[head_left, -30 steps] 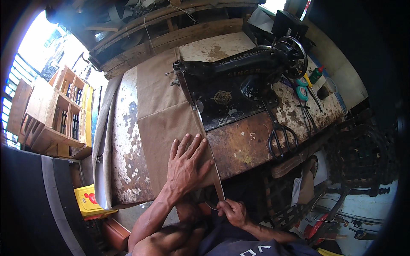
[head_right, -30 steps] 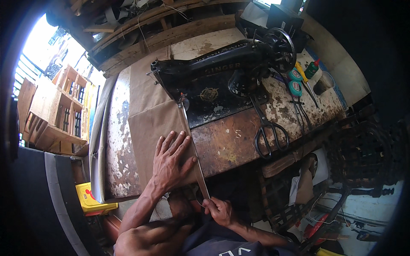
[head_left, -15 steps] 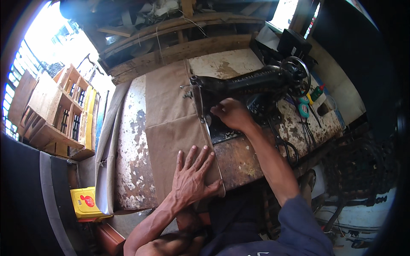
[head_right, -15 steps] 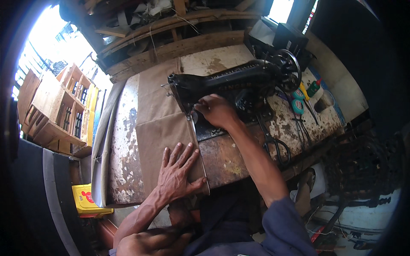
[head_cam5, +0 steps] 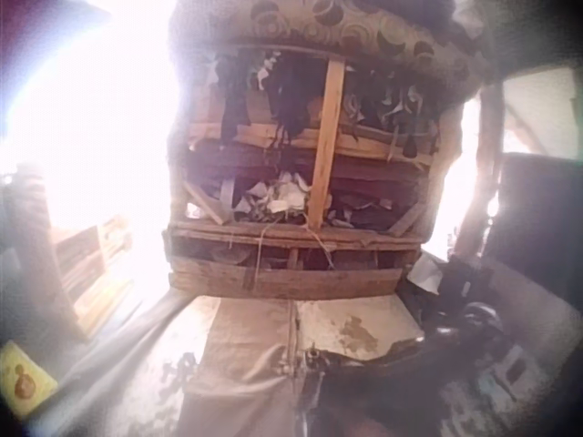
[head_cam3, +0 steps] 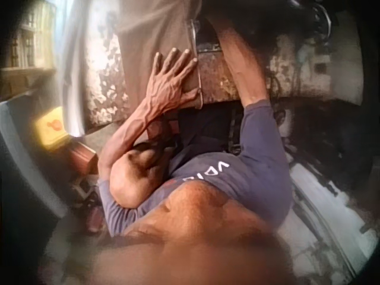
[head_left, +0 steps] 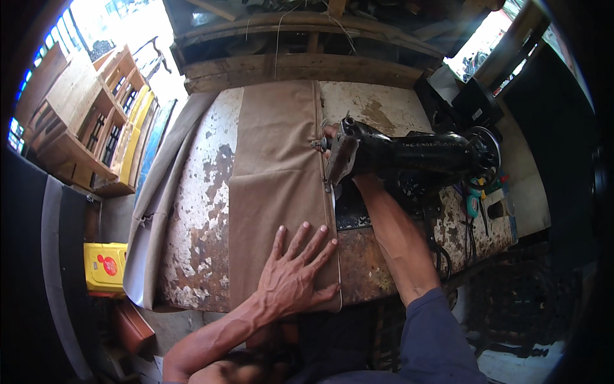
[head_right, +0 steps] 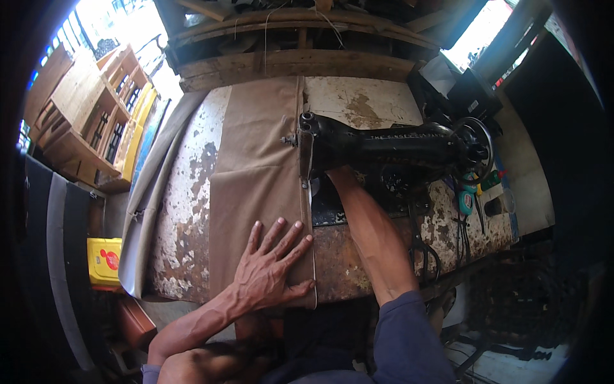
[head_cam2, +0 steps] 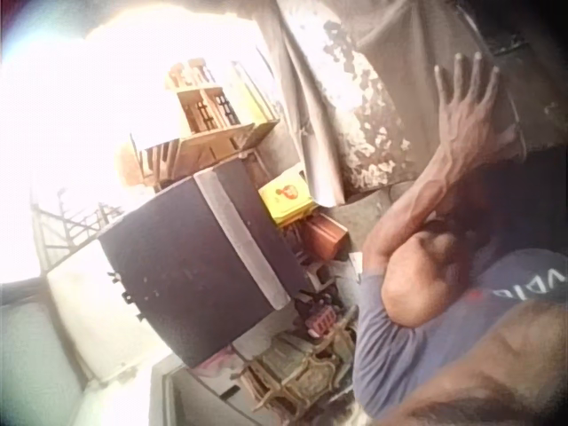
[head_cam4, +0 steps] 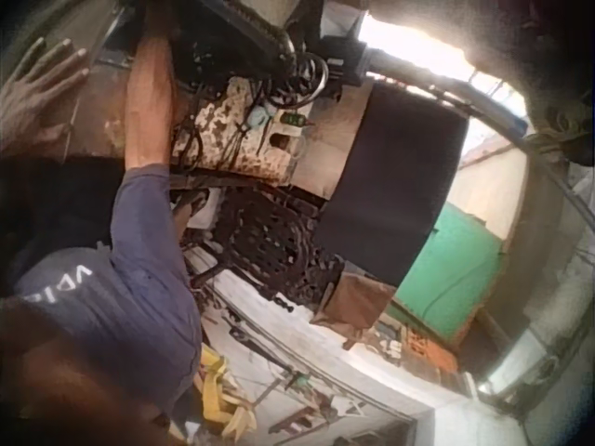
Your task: The person aligns a brown fabric under a sewing machine needle and sews a straight seam along its length. They repeatedly guide the fabric, adjust its position, and trim excess thread with scissors. The fabric remains on the worktable throughout.
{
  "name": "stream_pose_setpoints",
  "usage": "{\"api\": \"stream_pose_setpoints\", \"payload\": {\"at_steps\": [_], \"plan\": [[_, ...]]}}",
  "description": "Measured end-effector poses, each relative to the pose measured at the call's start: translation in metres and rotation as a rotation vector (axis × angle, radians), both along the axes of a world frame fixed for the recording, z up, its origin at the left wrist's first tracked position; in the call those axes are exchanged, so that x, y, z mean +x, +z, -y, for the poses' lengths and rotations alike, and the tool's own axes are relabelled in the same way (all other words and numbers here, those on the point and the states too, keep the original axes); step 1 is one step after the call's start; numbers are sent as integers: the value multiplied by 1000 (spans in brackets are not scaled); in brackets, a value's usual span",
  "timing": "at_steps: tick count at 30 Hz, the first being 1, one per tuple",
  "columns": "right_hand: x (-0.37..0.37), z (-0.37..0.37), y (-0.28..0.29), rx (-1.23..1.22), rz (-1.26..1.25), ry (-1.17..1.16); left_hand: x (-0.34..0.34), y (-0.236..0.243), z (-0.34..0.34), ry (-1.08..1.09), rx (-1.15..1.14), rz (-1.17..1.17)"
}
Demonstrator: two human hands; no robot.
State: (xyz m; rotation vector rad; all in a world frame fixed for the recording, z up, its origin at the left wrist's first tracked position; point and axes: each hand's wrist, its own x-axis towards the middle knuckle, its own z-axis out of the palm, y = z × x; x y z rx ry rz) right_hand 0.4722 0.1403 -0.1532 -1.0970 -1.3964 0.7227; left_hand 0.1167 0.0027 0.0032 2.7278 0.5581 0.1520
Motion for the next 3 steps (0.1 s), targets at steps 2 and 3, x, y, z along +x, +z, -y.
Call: {"api": "stream_pose_setpoints", "payload": {"at_steps": [2,3], "plan": [[17,-4,-13,84,396,-114,2,0,-5,-1,-12,6],[20,-3,-23,75,395,-110,4,1,-7,2,-19,1]]}}
